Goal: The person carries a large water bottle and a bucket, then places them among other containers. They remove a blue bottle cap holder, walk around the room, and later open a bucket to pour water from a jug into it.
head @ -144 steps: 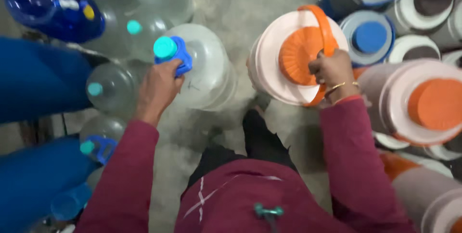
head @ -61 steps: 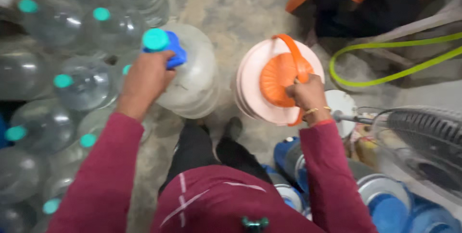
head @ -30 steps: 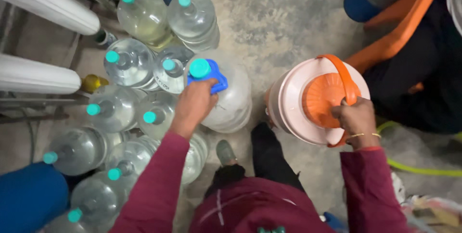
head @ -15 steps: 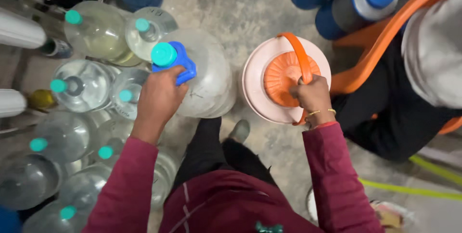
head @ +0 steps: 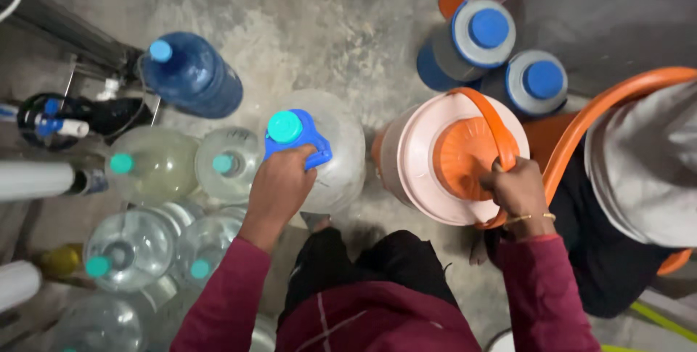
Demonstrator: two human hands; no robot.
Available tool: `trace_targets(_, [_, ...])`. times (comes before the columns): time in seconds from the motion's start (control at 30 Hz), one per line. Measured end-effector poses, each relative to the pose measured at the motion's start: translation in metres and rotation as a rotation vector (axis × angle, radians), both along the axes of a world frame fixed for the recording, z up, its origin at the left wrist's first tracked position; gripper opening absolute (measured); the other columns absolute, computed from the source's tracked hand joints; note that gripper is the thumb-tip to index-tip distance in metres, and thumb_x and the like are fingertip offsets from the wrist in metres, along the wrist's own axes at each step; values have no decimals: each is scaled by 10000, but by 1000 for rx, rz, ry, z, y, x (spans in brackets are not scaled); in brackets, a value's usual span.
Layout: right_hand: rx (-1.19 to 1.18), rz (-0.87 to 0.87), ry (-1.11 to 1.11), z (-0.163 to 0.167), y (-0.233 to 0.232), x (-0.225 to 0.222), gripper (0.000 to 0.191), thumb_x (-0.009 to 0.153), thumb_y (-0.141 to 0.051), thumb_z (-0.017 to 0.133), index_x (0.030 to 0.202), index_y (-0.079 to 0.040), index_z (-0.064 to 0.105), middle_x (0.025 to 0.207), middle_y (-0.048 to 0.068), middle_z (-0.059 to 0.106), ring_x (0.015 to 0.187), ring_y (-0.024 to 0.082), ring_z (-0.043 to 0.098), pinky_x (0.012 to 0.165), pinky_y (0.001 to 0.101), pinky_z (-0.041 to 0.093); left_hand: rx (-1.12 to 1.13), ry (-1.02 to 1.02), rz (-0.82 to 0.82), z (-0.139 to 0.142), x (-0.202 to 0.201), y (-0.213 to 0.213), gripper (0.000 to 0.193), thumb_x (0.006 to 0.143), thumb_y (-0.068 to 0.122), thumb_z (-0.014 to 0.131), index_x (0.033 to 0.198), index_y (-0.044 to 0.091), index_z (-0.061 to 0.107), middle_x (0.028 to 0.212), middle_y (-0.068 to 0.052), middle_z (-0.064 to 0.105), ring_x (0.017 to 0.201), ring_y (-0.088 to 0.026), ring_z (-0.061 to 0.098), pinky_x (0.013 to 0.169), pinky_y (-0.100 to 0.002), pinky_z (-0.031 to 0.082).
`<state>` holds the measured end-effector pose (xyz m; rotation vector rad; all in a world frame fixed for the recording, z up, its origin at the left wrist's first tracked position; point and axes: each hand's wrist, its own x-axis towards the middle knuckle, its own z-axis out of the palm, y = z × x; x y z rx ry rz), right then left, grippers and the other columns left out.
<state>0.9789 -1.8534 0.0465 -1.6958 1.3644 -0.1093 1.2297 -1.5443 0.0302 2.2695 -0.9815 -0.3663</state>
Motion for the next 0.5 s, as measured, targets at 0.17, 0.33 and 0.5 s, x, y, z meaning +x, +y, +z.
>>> trace_targets(0.17, [52, -34, -79, -14, -51, 39, 210, 697, 55, 698, 727, -59, 524, 639, -2, 519, 504, 95, 462, 437, 304, 346, 107, 48, 31, -11, 54, -49, 301, 816, 159, 700, 1113, 123, 737, 977, -197, 729, 916, -409, 683, 794, -532, 536])
trace_targets(0.33, [55, -2, -67, -54, -110, 103, 96, 750, -3, 680, 740, -57, 602, 628, -3, 548, 504, 92, 474, 448, 296, 350, 172, 53, 121, -26, 102, -89, 315, 854, 177, 699, 1165, 135, 729, 991, -200, 736, 933, -413, 688, 823, -529, 551])
trace_targets(0.5, [109, 109, -82, -66, -177, 178, 137, 672, 23, 681, 701, -59, 575, 600, -16, 535, 495, 96, 467, 443, 307, 354, 223, -20, 257, -19, 143, -133, 364, 807, 180, 723, 1164, 111, 728, 944, -252, 711, 867, -458, 675, 753, -561, 542])
